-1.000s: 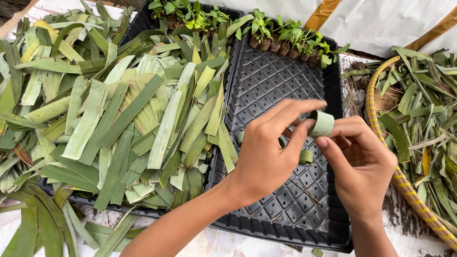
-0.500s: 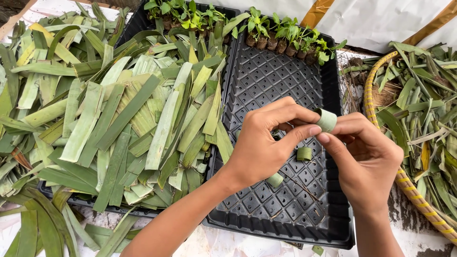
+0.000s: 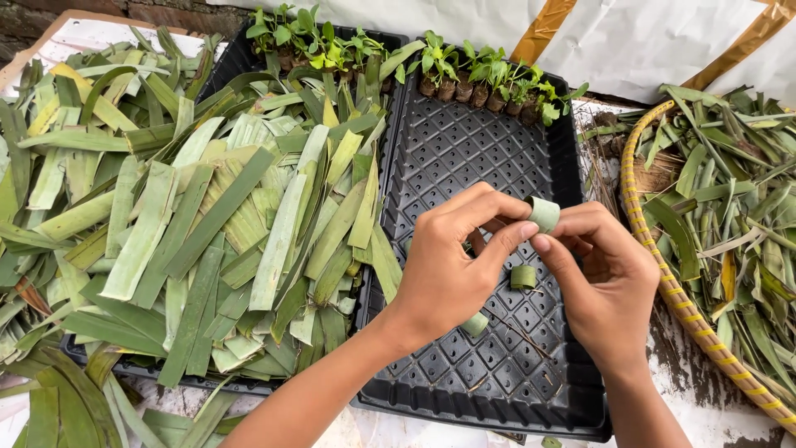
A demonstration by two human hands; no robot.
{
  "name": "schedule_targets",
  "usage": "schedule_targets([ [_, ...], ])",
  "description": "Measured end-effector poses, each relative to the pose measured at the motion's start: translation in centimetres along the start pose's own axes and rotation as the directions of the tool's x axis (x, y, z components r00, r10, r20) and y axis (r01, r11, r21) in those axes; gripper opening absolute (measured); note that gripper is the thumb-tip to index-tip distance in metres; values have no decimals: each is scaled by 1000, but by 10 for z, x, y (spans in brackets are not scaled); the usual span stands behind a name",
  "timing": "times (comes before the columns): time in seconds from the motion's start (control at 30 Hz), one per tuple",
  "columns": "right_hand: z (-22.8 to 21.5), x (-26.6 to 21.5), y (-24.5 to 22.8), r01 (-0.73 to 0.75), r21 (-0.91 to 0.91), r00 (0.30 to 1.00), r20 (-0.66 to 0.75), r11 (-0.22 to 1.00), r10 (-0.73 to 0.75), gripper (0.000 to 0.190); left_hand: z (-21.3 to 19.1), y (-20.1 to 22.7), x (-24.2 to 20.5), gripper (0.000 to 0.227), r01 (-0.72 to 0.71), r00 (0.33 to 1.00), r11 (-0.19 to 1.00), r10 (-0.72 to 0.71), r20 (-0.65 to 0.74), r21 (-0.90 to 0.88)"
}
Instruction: The person makes small seedling pots by rolling long green leaves into cylinders and securing them with thin sticks.
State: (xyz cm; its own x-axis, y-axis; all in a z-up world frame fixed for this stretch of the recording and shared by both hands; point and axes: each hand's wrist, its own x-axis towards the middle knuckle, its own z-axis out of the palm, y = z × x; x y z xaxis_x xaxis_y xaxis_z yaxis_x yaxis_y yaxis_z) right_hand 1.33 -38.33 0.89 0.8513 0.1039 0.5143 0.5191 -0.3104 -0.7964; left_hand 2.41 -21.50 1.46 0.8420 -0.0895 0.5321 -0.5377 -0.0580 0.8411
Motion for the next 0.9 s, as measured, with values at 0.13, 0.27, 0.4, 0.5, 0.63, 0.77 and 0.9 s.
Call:
schedule_targets([
  [0.13, -10, 7, -17, 71, -259, 995, 85, 963, -50, 16, 0, -1, 3, 11, 92, 995, 993, -94, -32, -69],
  [0.27, -23, -3, -4, 42, -641, 892, 369, 766, 260, 19, -3, -2, 8, 8, 313, 945, 893, -328, 8, -323],
  [0.4, -18, -43, 51, 214, -836, 775, 460, 505, 433, 31, -4, 1, 7, 9, 288, 953, 925, -302, -17, -247],
  [0.5, -14, -64, 85, 349, -818, 751, 536, 457, 386, 36, -2, -3, 6, 11, 211, 974, 963, -221, -42, -165],
  [0.63, -14, -66, 104, 334, -773, 754, 562, 539, 340, 30, 0, -3, 7, 12, 220, 972, 965, -230, -54, -146],
  [0.77, -14, -66, 103, 311, -772, 721, 572, 555, 391, 16, -1, -2, 4, 11, 217, 968, 972, -226, -112, -85],
  [0.9, -18, -52, 76, 195, -723, 764, 536, 663, 360, 13, -4, 2, 7, 14, 209, 968, 975, -217, -123, -79],
])
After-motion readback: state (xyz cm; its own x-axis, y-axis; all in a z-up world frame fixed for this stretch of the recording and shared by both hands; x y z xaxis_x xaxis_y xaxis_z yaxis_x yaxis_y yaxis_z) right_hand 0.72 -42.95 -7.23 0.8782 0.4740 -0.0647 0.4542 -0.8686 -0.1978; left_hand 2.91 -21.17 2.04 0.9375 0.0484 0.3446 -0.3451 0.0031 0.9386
